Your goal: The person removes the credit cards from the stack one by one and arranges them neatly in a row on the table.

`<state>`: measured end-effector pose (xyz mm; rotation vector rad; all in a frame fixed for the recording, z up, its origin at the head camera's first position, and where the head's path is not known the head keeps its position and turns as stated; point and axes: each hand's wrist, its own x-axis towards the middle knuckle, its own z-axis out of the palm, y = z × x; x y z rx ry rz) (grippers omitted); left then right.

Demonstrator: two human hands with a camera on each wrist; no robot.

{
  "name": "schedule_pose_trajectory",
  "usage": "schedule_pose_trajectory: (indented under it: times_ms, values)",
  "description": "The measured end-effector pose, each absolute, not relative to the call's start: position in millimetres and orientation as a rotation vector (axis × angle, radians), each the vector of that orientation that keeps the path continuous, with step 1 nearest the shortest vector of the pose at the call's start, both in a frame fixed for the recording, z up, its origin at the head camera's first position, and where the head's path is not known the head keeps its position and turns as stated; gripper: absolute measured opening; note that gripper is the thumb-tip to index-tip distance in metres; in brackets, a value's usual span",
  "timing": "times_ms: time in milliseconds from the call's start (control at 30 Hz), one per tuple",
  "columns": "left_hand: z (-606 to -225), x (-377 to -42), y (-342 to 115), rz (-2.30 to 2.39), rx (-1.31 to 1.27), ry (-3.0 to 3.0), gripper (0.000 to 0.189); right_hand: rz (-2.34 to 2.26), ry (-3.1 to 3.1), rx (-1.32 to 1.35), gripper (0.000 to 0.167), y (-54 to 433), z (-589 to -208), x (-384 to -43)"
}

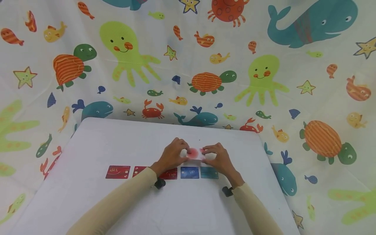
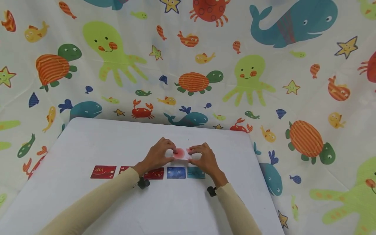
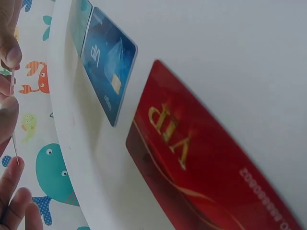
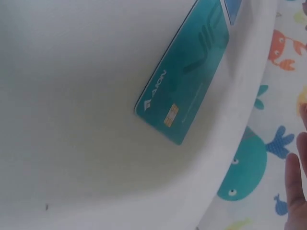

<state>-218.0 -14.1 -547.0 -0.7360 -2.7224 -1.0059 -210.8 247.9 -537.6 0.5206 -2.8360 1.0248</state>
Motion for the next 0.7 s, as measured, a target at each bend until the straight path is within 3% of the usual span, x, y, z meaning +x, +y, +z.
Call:
schedule_pose_trajectory:
  times_ms: [700]
  values:
    - [-544,-207,26,-0.994,-0.880,-2.689,0.028,1.022,-2.794,0.532,0.038,290,-536,-185]
